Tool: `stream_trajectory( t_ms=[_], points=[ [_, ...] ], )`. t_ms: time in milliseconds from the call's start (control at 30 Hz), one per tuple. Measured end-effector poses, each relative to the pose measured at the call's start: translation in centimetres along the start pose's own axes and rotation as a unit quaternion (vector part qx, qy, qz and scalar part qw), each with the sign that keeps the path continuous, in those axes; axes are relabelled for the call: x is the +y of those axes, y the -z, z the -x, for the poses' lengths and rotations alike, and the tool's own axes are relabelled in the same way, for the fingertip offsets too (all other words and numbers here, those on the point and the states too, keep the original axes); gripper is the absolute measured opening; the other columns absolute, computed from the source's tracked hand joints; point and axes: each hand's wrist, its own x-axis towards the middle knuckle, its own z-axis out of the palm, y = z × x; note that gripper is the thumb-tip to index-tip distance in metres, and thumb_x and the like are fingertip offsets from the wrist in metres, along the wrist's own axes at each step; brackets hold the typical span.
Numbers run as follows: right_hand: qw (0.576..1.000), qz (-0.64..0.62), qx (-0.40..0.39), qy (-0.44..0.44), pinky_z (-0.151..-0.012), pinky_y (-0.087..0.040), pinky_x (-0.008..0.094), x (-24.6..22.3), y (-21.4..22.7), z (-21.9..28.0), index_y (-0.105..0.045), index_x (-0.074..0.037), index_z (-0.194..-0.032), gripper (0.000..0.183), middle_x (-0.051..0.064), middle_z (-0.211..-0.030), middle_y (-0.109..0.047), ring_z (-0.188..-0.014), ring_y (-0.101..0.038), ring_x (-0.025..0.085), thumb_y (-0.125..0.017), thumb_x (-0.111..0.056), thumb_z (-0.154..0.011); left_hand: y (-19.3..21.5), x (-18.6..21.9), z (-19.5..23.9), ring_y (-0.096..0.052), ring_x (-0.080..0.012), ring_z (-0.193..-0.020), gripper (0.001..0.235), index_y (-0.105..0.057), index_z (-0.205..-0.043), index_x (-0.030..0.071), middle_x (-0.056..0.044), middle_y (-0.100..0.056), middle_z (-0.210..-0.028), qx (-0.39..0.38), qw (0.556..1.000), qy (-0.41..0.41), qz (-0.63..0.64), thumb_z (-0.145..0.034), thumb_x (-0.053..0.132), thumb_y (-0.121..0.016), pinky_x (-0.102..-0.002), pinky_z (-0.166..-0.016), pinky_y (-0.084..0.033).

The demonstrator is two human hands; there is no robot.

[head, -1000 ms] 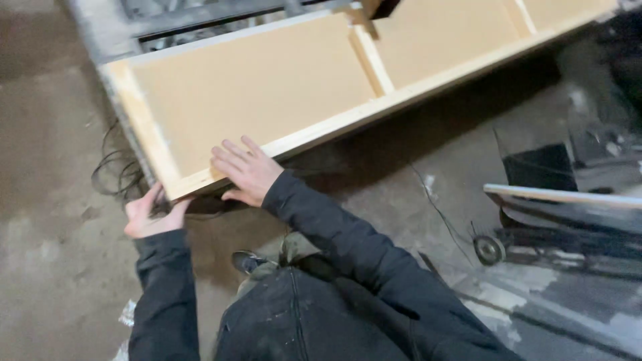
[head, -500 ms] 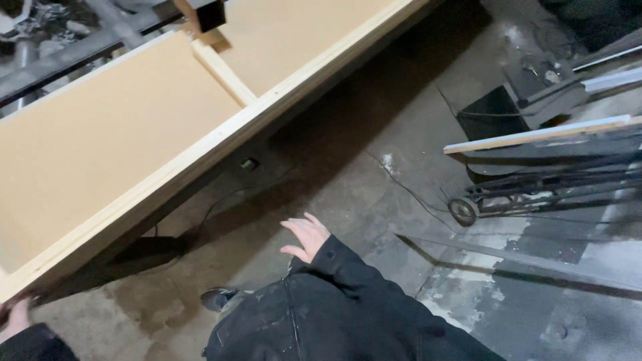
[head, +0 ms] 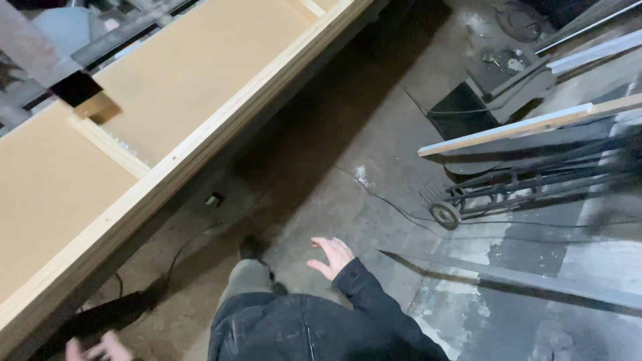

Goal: The person squeezes white wood glue from a plastic bottle along the edges and marked lines of a large fiberboard panel resting on a workbench. They then lay wooden frame strips onto the glued edges and press the strips into place, assembling a long wooden box or shelf unit.

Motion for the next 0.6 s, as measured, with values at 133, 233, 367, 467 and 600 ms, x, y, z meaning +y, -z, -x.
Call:
stream_trajectory(
  t_ms=[133, 233, 367, 467, 600],
  points=[
    [0.999, -0.015, 0.012, -0.027, -0.099, -0.049, 0.046, 2.7, 0.1, -1.2, -0.056, -0.009, -0.131, 0.056, 0.013, -0.116, -0.073, -0.108, -0.066, 0.037, -0.075, -0.041, -0.09, -10.2, 23.3, 2.6, -0.07, -0.0266, -0.087, 0.045, -0.066, -0.138, 0.004, -0.02, -0.069, -0.104, -0.093, 0.968, -0.198, -0.126, -0.098, 0.02, -0.083, -0.037, -0.084, -0.058],
    [0.999, -0.014, 0.029, -0.019, -0.103, -0.045, 0.049, 5.2, 1.0, -2.5, -0.057, -0.008, -0.131, 0.054, 0.013, -0.115, -0.074, -0.109, -0.067, 0.037, -0.076, -0.037, -0.089, -17.8, 31.0, 2.3, -0.06, -0.0279, -0.071, 0.05, -0.07, -0.134, 0.008, -0.015, -0.062, -0.086, -0.172, 0.94, -0.291, -0.044, -0.086, 0.014, -0.084, -0.039, -0.069, -0.053],
    [0.992, -0.059, -0.012, -0.112, -0.096, -0.051, 0.043, 11.0, 5.4, -5.1, -0.055, -0.009, -0.133, 0.055, 0.012, -0.118, -0.073, -0.111, -0.067, 0.035, -0.074, -0.038, -0.09, -28.6, 39.7, 0.9, -0.059, -0.0296, -0.072, 0.046, -0.069, -0.128, 0.002, -0.011, -0.063, -0.082, -0.209, 0.882, -0.423, 0.019, -0.084, 0.007, -0.082, -0.04, -0.067, -0.052],
    [0.984, -0.057, -0.003, -0.171, -0.097, -0.052, 0.044, 16.3, 9.6, -7.4, -0.055, -0.009, -0.133, 0.057, 0.013, -0.121, -0.073, -0.115, -0.067, 0.036, -0.075, -0.039, -0.089, -35.9, 45.6, 0.5, -0.059, -0.0271, -0.071, 0.044, -0.07, -0.126, 0.001, -0.01, -0.063, -0.082, -0.225, 0.854, -0.465, 0.063, -0.084, 0.007, -0.081, -0.039, -0.066, -0.052],
    [0.965, -0.03, 0.02, -0.259, -0.095, -0.055, 0.041, 23.3, 16.1, -13.1, -0.059, -0.011, -0.129, 0.055, 0.012, -0.119, -0.075, -0.113, -0.07, 0.032, -0.075, -0.042, -0.086, -45.7, 53.1, -0.6, -0.059, -0.027, -0.074, 0.047, -0.068, -0.127, 0.002, -0.009, -0.067, -0.086, -0.244, 0.807, -0.535, 0.057, -0.083, 0.011, -0.081, -0.038, -0.066, -0.051]
  ],
)
